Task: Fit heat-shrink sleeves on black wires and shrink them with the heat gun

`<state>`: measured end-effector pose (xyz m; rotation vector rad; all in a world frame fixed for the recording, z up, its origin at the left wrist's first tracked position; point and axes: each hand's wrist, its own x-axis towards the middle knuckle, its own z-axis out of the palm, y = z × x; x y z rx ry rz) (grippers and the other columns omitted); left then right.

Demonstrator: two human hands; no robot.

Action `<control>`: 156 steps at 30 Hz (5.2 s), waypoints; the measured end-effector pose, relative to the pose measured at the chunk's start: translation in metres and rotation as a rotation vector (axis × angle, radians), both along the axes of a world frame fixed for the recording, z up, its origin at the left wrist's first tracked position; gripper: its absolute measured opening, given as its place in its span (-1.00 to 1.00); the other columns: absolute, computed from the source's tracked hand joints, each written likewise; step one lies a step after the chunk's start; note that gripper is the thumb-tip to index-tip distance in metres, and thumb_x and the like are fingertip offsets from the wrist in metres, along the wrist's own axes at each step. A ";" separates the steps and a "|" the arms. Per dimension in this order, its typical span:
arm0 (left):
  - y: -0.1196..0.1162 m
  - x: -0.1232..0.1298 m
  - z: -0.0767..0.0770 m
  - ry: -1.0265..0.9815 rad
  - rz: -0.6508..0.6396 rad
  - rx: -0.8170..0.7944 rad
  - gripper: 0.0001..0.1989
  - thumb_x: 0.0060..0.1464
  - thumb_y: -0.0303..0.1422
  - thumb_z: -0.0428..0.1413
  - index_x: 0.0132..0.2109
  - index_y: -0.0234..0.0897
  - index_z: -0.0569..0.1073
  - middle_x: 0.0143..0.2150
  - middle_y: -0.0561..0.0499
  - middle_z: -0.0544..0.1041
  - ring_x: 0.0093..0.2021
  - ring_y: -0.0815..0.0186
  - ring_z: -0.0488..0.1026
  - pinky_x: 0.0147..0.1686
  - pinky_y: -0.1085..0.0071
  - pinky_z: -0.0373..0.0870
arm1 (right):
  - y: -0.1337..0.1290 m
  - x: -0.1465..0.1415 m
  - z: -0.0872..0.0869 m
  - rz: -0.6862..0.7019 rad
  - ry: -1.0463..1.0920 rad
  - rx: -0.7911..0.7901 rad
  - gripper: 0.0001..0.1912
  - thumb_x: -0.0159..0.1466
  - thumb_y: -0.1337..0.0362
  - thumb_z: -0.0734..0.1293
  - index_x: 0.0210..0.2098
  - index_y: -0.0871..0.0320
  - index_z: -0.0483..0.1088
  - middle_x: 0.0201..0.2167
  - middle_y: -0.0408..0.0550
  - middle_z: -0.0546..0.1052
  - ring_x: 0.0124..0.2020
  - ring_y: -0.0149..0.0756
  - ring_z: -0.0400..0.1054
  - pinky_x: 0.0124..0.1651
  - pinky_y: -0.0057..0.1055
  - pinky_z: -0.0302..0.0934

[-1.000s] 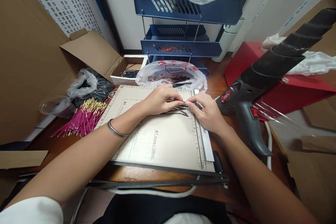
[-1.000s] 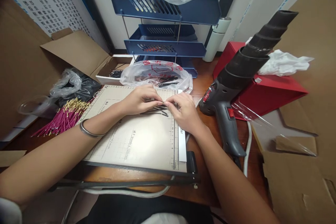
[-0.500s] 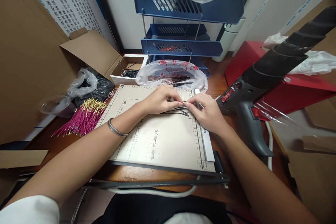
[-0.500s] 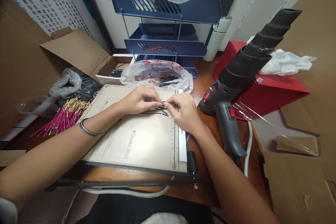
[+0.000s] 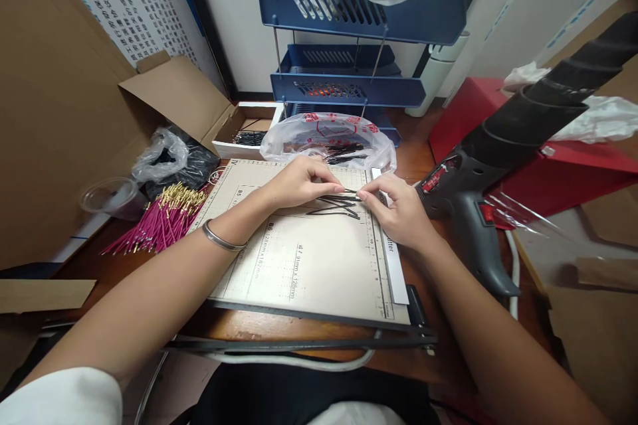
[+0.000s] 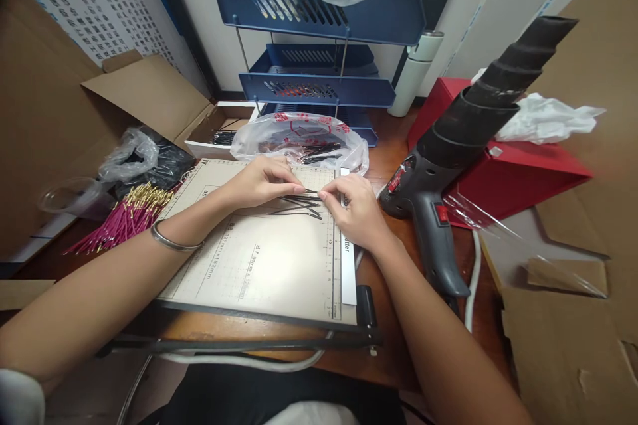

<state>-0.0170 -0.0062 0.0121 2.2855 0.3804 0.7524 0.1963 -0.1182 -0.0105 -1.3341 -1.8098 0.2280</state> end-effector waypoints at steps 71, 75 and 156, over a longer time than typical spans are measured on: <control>-0.001 -0.001 -0.002 0.075 0.016 0.194 -0.82 0.26 -0.27 0.21 -0.25 -0.20 0.68 -0.32 -0.04 0.64 -0.25 0.25 0.48 -0.10 0.27 0.35 | -0.001 -0.003 -0.003 -0.078 0.006 0.043 -0.85 0.34 0.19 0.37 -0.33 0.03 0.56 -0.33 -0.06 0.67 -0.23 -0.11 0.47 -0.01 -0.07 0.27; 0.000 -0.001 -0.002 0.055 -0.027 0.166 -0.80 0.27 -0.25 0.21 -0.24 -0.20 0.69 -0.32 -0.03 0.66 -0.27 0.27 0.49 -0.07 0.26 0.34 | -0.002 -0.003 -0.002 -0.050 0.027 0.026 -0.85 0.34 0.19 0.36 -0.34 0.05 0.54 -0.34 -0.05 0.65 -0.22 -0.13 0.46 -0.05 -0.11 0.27; 0.000 0.001 -0.005 -0.042 0.001 0.205 -0.70 0.36 -0.14 0.13 -0.14 -0.17 0.71 -0.37 0.03 0.68 -0.39 0.34 0.47 -0.09 0.26 0.28 | -0.012 -0.007 0.006 -0.161 -0.129 0.096 -0.81 0.37 0.19 0.36 -0.19 0.04 0.65 -0.36 -0.04 0.69 -0.29 -0.12 0.50 -0.10 -0.15 0.31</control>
